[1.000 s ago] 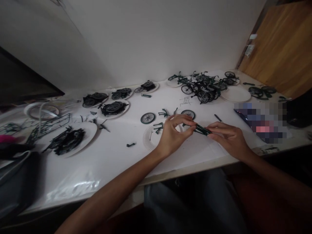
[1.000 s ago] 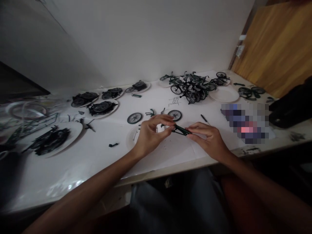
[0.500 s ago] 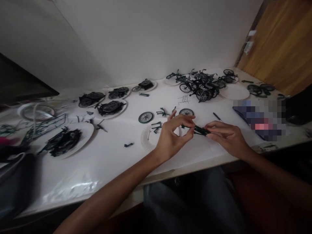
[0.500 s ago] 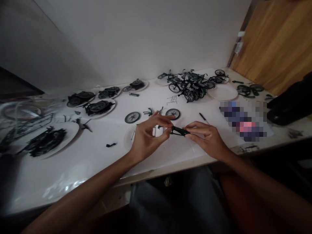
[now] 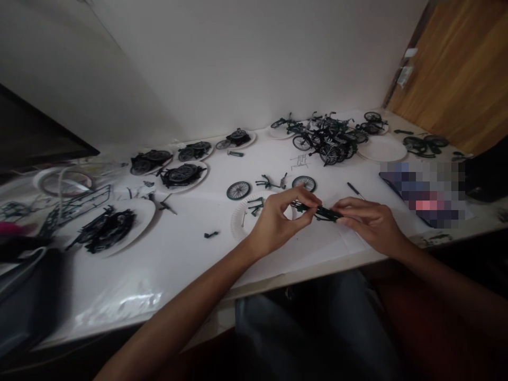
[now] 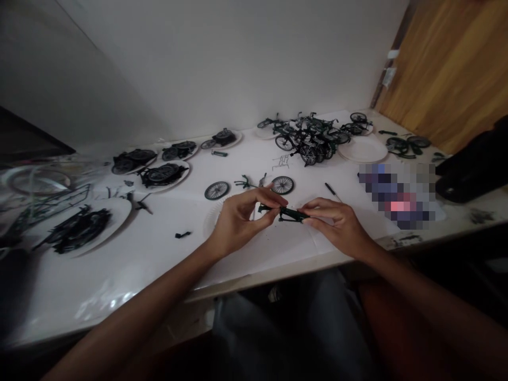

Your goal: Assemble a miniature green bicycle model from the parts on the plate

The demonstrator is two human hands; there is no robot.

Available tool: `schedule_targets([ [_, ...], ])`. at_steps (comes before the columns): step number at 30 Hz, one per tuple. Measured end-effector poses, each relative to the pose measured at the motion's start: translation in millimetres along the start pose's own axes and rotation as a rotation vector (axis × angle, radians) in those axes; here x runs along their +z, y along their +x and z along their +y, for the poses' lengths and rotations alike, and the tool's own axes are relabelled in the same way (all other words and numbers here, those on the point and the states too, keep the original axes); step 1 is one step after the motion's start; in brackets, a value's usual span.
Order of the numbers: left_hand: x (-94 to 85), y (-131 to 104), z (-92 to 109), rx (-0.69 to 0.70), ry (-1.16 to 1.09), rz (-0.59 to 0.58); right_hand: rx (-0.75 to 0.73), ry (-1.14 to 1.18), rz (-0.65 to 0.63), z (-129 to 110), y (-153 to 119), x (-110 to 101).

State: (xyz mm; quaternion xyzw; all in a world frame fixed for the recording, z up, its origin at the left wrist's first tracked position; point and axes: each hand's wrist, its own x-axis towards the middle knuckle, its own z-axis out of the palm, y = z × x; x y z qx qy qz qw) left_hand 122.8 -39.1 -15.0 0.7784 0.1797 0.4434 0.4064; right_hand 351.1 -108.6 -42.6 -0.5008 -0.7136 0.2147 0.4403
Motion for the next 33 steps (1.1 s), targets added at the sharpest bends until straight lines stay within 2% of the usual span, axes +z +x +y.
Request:
schedule_targets([
  [7,-3.3,0,5,0.032,0.020,-0.062,0.009,0.016,-0.008,-1,1,-1],
  [15,0.4,-1,3,0.044,0.031,-0.012,-0.008,0.080,0.010,1,1,1],
  [24,-0.4,0,2,0.071,0.075,-0.015,0.015,0.153,0.027,4,0,2],
  [27,-7.2,1,3,0.094,0.132,-0.105,0.004,0.130,0.035,2,1,2],
  [33,-36.8,5,14,0.062,0.253,-0.406,-0.079,0.051,0.064,1,2,3],
])
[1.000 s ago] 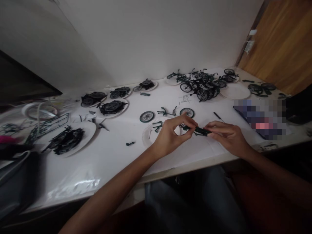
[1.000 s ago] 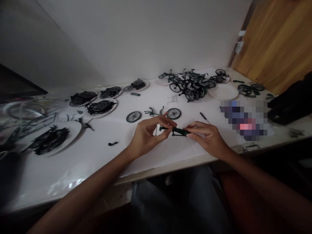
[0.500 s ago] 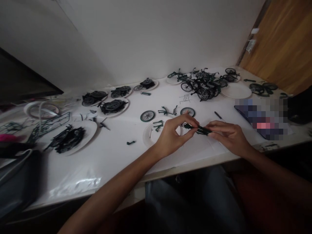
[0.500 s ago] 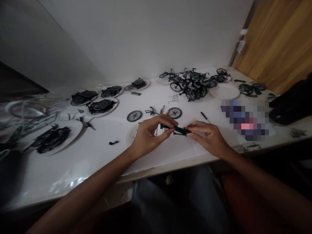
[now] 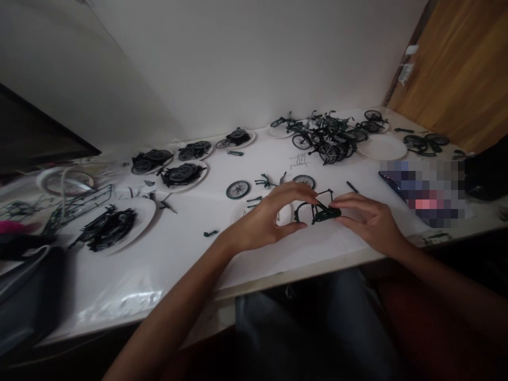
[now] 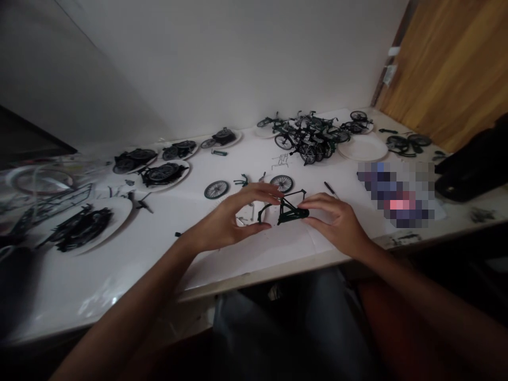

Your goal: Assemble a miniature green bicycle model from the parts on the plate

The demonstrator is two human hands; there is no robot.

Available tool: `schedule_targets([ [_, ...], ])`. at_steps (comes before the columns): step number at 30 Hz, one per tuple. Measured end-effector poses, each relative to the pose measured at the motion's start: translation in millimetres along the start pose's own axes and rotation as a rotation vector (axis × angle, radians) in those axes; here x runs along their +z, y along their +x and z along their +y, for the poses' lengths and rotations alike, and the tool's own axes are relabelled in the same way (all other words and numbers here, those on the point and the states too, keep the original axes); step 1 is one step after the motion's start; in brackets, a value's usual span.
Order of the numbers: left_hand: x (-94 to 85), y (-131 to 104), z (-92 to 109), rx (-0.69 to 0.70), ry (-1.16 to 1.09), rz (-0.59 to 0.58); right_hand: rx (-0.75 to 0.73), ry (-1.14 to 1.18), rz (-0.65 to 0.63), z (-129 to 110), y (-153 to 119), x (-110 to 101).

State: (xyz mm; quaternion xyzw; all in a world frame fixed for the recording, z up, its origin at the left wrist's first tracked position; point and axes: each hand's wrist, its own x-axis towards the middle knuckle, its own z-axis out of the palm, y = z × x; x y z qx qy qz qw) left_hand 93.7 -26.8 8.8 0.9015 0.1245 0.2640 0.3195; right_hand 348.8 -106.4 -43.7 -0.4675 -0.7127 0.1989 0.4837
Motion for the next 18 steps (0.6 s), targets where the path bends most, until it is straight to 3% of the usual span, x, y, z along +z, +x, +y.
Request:
schedule_targets([
  [4,-21.9,-7,4,-0.093,0.050,-0.115,0.001,-0.112,0.031,1,-1,2],
  [10,-51.6,-26,1,-0.261,0.206,0.093,0.002,-0.216,0.023,7,-1,4],
  [14,-68.3,-62,-6,-0.367,0.394,0.163,-0.041,-0.284,0.019,11,-1,5],
  [18,-80.4,-110,-14,-0.503,0.564,0.103,-0.094,-0.381,0.030,9,-1,7],
])
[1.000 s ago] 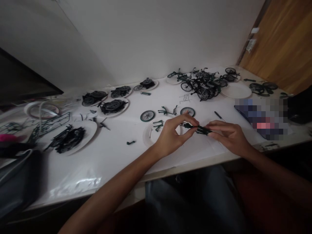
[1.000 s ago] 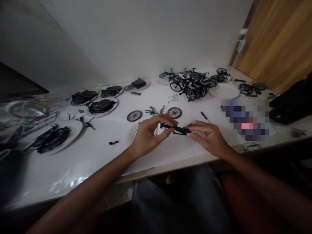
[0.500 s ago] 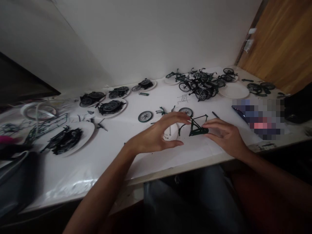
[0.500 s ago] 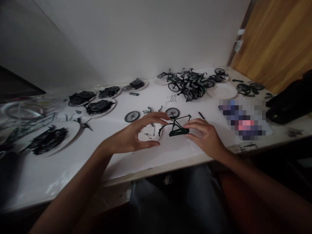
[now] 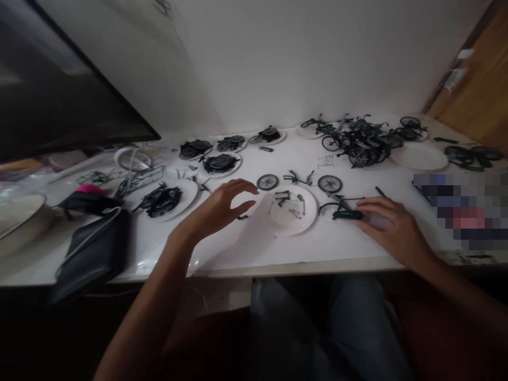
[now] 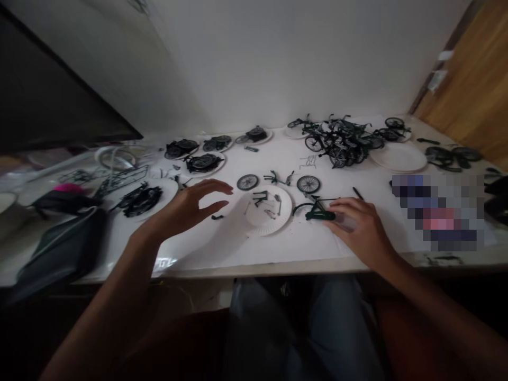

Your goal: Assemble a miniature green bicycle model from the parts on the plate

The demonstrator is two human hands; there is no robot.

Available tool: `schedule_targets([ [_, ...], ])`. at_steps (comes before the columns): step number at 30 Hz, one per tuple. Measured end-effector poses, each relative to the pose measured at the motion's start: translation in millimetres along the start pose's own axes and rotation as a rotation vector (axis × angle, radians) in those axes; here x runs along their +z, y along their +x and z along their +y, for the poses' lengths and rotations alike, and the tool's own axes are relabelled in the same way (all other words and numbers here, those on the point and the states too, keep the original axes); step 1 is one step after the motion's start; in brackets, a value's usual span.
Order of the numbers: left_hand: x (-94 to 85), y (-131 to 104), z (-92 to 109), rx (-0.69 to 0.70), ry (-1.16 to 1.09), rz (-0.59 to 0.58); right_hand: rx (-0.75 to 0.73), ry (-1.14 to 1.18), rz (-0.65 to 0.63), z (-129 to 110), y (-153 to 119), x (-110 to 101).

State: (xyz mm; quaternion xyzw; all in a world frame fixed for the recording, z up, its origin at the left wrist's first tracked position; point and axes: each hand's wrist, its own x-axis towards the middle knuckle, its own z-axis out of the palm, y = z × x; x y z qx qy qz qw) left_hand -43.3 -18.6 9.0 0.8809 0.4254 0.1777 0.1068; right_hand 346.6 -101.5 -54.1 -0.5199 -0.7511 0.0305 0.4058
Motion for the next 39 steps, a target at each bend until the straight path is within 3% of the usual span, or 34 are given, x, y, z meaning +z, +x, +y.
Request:
schedule_targets([
  [4,-4.5,-25,-26,-0.087,0.148,-0.087,-0.072,-0.070,0.067,-10,4,-2],
  [7,-3.2,-25,-33,-0.096,0.153,-0.062,-0.140,-0.079,0.053,-23,19,-6],
  [9,2.8,-14,-35,-0.082,0.149,-0.037,-0.173,-0.082,0.012,-33,37,-9],
  [13,21.9,29,-39,0.021,0.126,-0.036,-0.222,-0.077,-0.195,-49,82,-9],
  [17,36.6,68,-48,0.116,0.037,-0.087,-0.238,-0.141,-0.461,-57,118,7],
  [20,42.0,80,-56,0.126,0.002,-0.097,-0.261,-0.160,-0.587,-65,133,25],
  [28,37.1,66,-69,0.046,-0.092,0.012,-0.368,-0.187,-0.458,-67,136,62],
  [34,26.5,59,-65,-0.070,-0.273,-0.002,-0.357,-0.108,-0.510,-62,118,59],
  [39,22.6,59,-61,-0.106,-0.336,0.049,-0.358,-0.095,-0.459,-66,118,53],
])
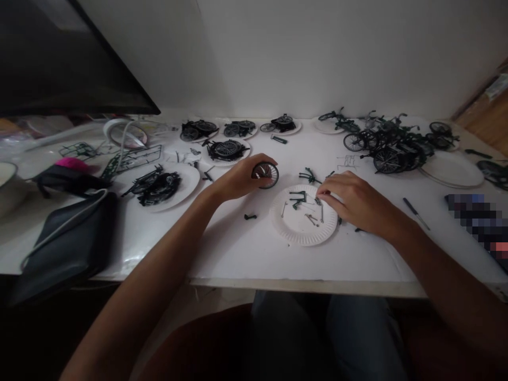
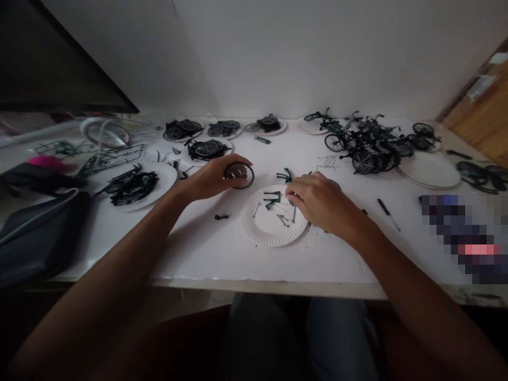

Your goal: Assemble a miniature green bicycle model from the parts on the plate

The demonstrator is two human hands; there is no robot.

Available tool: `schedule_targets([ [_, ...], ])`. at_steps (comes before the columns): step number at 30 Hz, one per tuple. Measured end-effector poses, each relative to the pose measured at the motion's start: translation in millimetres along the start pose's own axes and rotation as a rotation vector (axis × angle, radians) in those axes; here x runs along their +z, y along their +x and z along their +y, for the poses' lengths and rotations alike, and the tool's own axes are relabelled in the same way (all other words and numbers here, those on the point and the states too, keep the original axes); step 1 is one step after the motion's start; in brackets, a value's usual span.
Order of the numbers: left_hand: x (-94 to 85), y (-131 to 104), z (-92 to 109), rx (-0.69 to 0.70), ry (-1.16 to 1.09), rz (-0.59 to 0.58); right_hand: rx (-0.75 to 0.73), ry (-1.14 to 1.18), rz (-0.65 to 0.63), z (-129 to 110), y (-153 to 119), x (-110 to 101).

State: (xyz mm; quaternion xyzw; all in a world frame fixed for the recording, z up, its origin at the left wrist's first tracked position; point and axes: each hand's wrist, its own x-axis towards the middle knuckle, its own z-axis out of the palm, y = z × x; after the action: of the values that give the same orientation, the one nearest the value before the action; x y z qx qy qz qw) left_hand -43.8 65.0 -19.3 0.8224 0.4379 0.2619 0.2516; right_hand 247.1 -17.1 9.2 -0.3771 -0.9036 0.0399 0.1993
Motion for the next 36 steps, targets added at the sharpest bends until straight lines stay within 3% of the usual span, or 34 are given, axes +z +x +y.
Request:
schedule_targets([
  [6,2.8,0,3,-0.024,-0.097,0.052,0.013,-0.047,0.077,4,2,3],
  [12,5.0,1,0,0.012,-0.083,0.098,0.029,-0.040,0.048,6,3,13],
  [23,9.8,-3,8,0.051,-0.192,0.035,-0.052,-0.108,-0.016,6,6,35],
  [29,15.8,0,0,0.041,-0.306,0.059,-0.079,-0.165,-0.020,2,7,34],
  [36,14.6,0,-5,0.037,-0.294,0.058,0.016,0.017,0.083,1,6,25],
])
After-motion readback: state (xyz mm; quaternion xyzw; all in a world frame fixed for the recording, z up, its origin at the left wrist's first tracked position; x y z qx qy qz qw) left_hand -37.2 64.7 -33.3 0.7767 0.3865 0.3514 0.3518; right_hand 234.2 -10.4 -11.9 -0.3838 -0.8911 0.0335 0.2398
